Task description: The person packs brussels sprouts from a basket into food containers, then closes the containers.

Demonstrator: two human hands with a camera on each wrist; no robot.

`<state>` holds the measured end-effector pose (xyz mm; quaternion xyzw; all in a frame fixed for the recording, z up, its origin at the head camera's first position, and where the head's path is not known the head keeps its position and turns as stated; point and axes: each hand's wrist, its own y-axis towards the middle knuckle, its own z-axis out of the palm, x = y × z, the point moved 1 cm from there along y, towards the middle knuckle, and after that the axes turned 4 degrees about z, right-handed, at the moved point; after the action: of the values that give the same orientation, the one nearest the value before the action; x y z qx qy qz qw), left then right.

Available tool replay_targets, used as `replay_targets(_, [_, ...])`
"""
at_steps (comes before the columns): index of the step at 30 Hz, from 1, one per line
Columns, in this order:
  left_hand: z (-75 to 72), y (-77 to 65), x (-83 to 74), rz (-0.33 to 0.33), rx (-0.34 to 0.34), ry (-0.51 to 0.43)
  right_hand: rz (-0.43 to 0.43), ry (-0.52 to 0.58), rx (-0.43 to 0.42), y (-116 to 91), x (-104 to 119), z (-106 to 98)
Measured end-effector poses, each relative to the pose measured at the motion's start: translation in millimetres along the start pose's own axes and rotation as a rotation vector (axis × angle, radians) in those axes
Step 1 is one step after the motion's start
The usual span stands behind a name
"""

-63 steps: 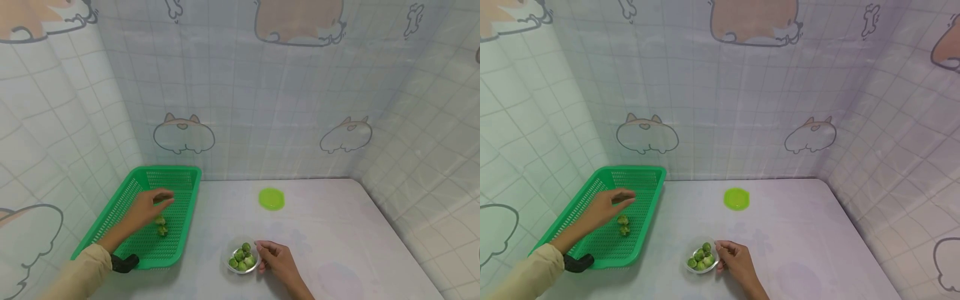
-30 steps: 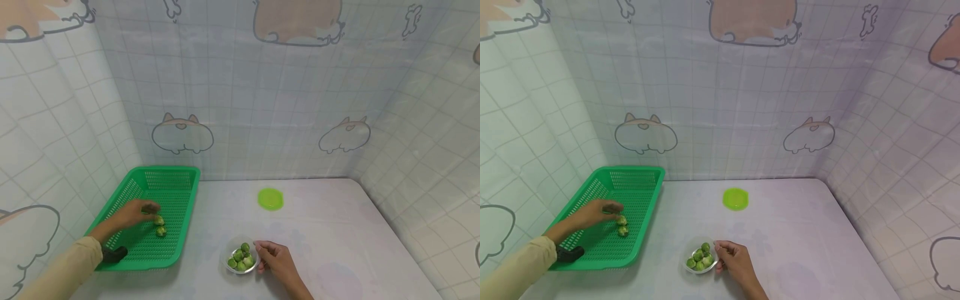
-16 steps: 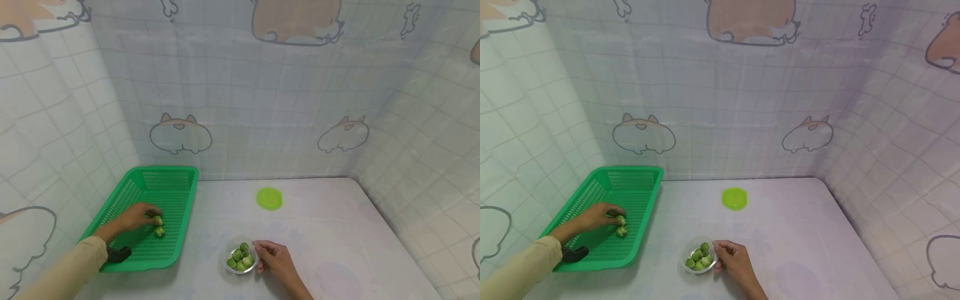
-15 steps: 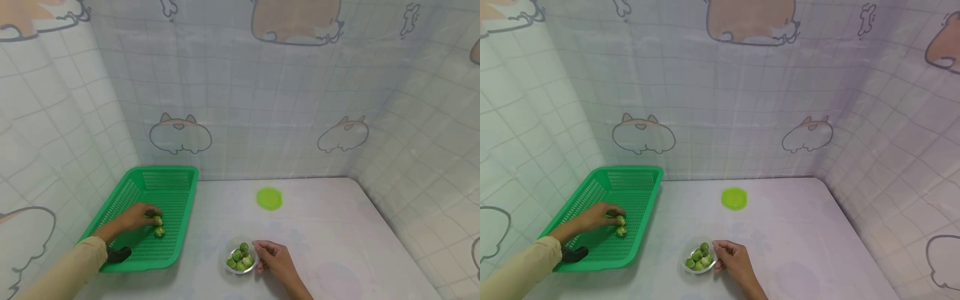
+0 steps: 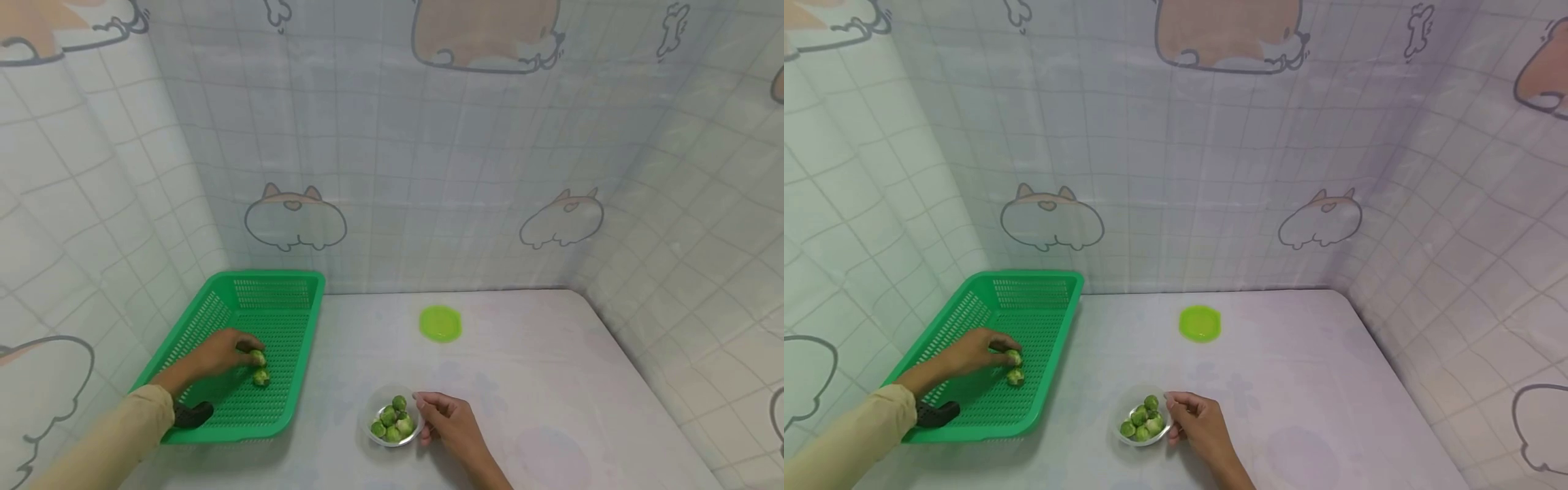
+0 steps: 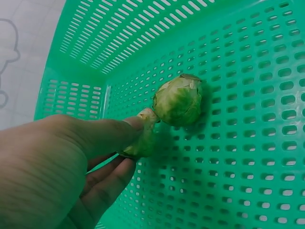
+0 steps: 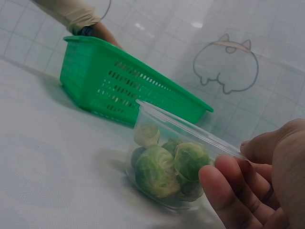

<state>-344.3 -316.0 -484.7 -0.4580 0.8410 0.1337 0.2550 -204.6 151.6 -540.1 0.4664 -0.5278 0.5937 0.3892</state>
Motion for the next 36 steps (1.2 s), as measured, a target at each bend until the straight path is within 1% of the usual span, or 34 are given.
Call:
replay_targets(7, [-6.1,-0.5,-2.4,0.005,-0.038,0.023,0.01,-0.007,-0.005,-0.1,0.5,1.0])
replay_targets(10, [-8.3,-1.1,-4.8,0.021,-0.052,0.036,0.009,-0.006,-0.007,0.1,0.3,1.0])
replay_targets(14, [-10.8,-2.9,-9.1,0.004,-0.067,0.032,0.015,-0.003,-0.008,0.1,0.3,1.1])
replay_targets(17, [-13.8,-4.5,-14.4,-0.013,-0.078,0.01,0.02,0.001,-0.008,-0.2,0.7,1.4])
replay_targets(20, [-16.0,-6.0,-18.8,-0.01,-0.088,0.0,0.019,-0.001,-0.01,-0.5,0.9,1.6])
replay_targets(24, [-14.7,-7.4,-25.1,-0.015,-0.112,0.003,0.01,-0.008,-0.01,0.0,-0.8,0.7])
replay_targets(31, [-11.0,-8.7,-44.1,-0.017,-0.14,-0.038,0.002,-0.012,-0.005,-0.3,-2.8,0.1])
replay_targets(35, [-8.9,-7.5,-57.9,-0.023,-0.149,-0.049,0.004,-0.015,-0.004,-0.8,-2.9,0.0])
replay_targets(36, [-8.3,-7.0,-61.6,-0.015,-0.149,-0.051,0.006,-0.014,-0.003,-0.9,-3.0,0.0])
